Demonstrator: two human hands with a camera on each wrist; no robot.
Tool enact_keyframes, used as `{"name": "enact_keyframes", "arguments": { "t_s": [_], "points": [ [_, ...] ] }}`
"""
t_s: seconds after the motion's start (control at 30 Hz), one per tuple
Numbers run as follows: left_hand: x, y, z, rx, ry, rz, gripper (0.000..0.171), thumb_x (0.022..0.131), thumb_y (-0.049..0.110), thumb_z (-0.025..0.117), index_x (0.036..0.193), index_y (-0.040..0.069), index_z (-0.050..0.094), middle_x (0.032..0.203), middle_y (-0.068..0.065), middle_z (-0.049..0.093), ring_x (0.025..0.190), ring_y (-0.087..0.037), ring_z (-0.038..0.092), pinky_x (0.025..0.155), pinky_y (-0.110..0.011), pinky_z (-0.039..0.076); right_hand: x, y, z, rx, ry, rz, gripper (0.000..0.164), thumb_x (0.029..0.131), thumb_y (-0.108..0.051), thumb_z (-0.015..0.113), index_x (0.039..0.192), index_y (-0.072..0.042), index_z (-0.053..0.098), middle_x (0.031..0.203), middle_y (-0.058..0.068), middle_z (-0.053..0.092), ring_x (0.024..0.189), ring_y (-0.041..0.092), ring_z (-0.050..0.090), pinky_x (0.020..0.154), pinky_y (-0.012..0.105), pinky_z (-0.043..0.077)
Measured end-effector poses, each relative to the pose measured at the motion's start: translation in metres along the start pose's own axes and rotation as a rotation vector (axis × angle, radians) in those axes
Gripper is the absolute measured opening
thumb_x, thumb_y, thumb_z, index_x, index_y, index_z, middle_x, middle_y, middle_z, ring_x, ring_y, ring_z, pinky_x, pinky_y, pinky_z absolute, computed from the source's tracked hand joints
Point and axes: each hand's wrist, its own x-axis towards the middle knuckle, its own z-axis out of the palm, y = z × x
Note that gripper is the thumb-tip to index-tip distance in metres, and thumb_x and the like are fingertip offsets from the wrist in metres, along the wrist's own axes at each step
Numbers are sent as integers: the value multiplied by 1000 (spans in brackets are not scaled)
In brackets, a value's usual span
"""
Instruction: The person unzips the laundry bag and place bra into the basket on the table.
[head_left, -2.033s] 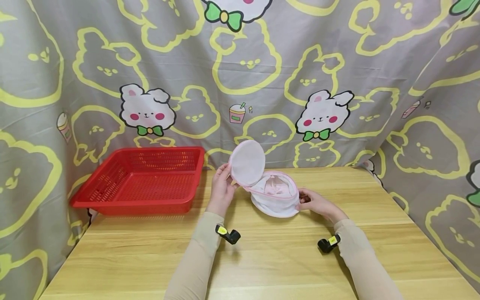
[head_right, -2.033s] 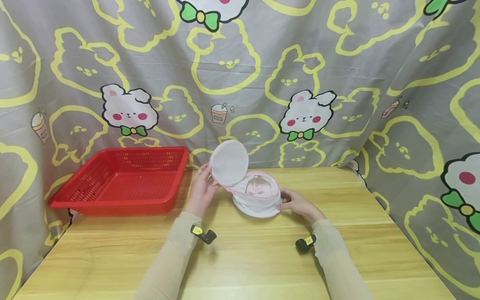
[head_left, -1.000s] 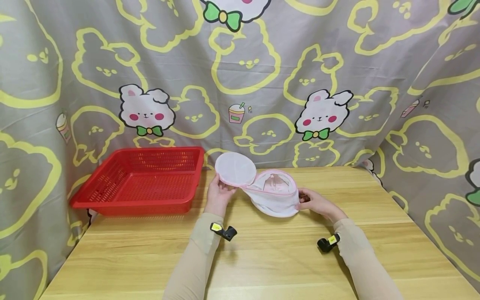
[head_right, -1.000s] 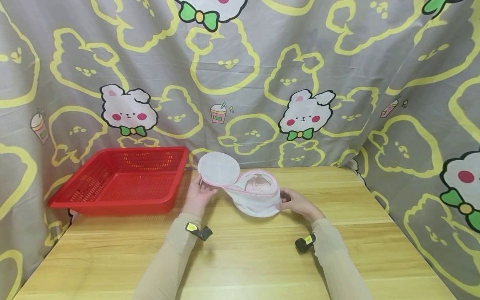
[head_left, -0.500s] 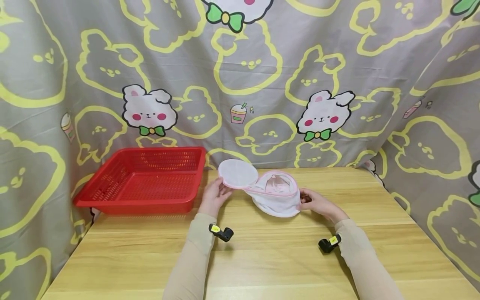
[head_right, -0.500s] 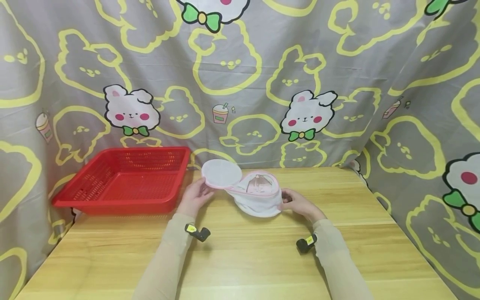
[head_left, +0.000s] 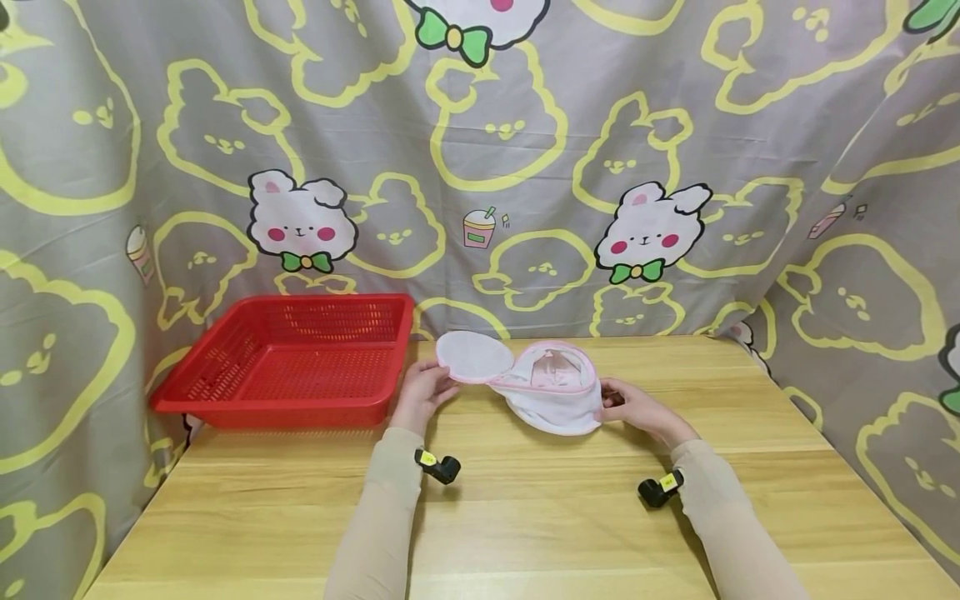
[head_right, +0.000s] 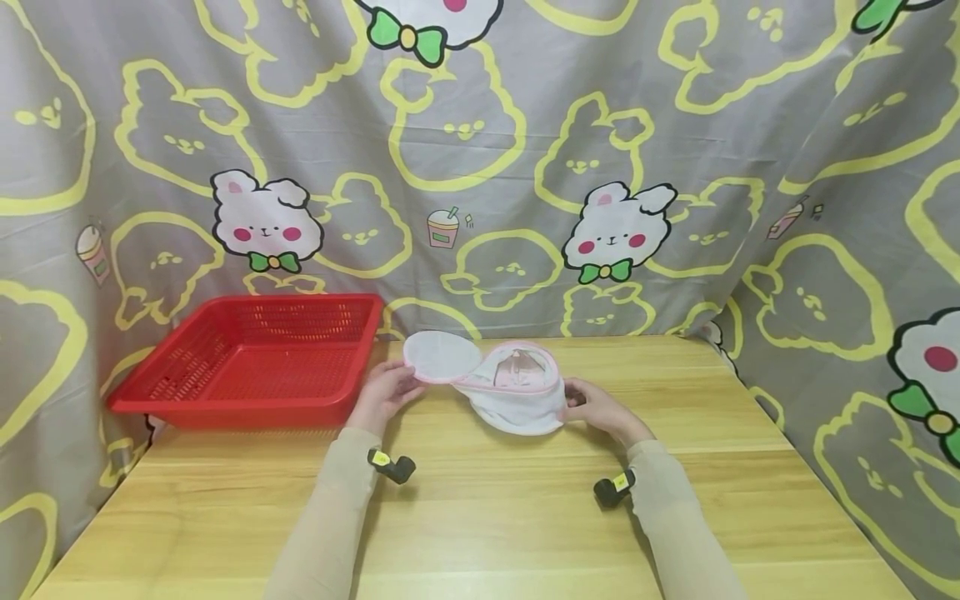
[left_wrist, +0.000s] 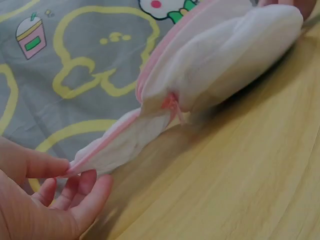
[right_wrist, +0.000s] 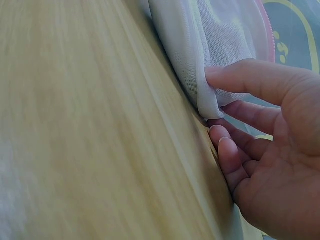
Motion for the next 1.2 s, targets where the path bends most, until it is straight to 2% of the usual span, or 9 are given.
{"name": "enact_keyframes", "arguments": {
  "t_s": [0.07, 0.23, 0.37, 0.6, 0.7, 0.97, 1.1, 1.2],
  "points": [
    [-1, 1, 1, 79, 37, 19, 34, 85, -7, 59, 116, -7, 46, 78, -7, 59, 65, -13, 61, 85, -45, 57, 0, 1, 0, -1, 1, 1, 67, 84, -10, 70, 141, 5, 40, 114, 17, 55, 98, 20, 48, 87, 24, 41],
    [-4, 9, 3, 220, 110, -20, 47, 87, -6, 58, 129, -4, 39, 80, -6, 56, 64, -11, 60, 74, -32, 59, 2, 4, 0, -3, 5, 12, 67, 83, -12, 71, 141, 4, 41, 115, 17, 54, 99, 21, 48, 88, 27, 41],
    [-5, 12, 2, 252, 120, -18, 46, 86, -5, 57, 129, -2, 40, 76, -3, 54, 64, -12, 58, 66, -28, 57, 3, 6, -1, -16, 7, 10, 67, 83, -14, 72, 140, 5, 41, 115, 16, 54, 99, 20, 48, 89, 27, 41],
    [-5, 16, 4, 288, 135, -11, 47, 86, -1, 59, 129, 4, 42, 81, -5, 50, 63, -12, 48, 59, -24, 49, 3, 5, -1, -13, 13, 5, 65, 83, -15, 73, 137, 5, 45, 108, 11, 55, 96, 19, 49, 87, 27, 41],
    [-6, 18, 7, 299, 123, 7, 49, 86, 2, 61, 131, 3, 42, 88, -7, 50, 68, -14, 48, 59, -25, 48, 2, 5, -1, -15, 13, 4, 64, 82, -15, 73, 137, 4, 45, 106, 10, 55, 96, 19, 49, 87, 26, 41],
    [-13, 25, 14, 316, 82, 46, 50, 88, 7, 64, 133, 3, 45, 105, -12, 57, 93, -25, 56, 64, -28, 51, 3, 6, 0, -21, 11, 2, 66, 83, -15, 73, 138, 5, 43, 108, 9, 54, 96, 16, 49, 86, 25, 41],
    [-16, 30, 18, 340, 67, 65, 45, 89, 9, 63, 132, 5, 48, 109, -13, 59, 96, -25, 58, 71, -32, 54, 3, 6, 0, -17, 11, 10, 66, 83, -15, 73, 139, 5, 43, 109, 9, 54, 96, 17, 48, 86, 24, 41],
    [-19, 33, 22, 353, 46, 69, 41, 90, 11, 63, 128, 5, 50, 112, -13, 59, 104, -30, 59, 80, -38, 55, 3, 5, 0, -14, 11, 8, 66, 83, -14, 72, 139, 6, 42, 110, 11, 54, 96, 17, 48, 86, 24, 41]
  ]
}}
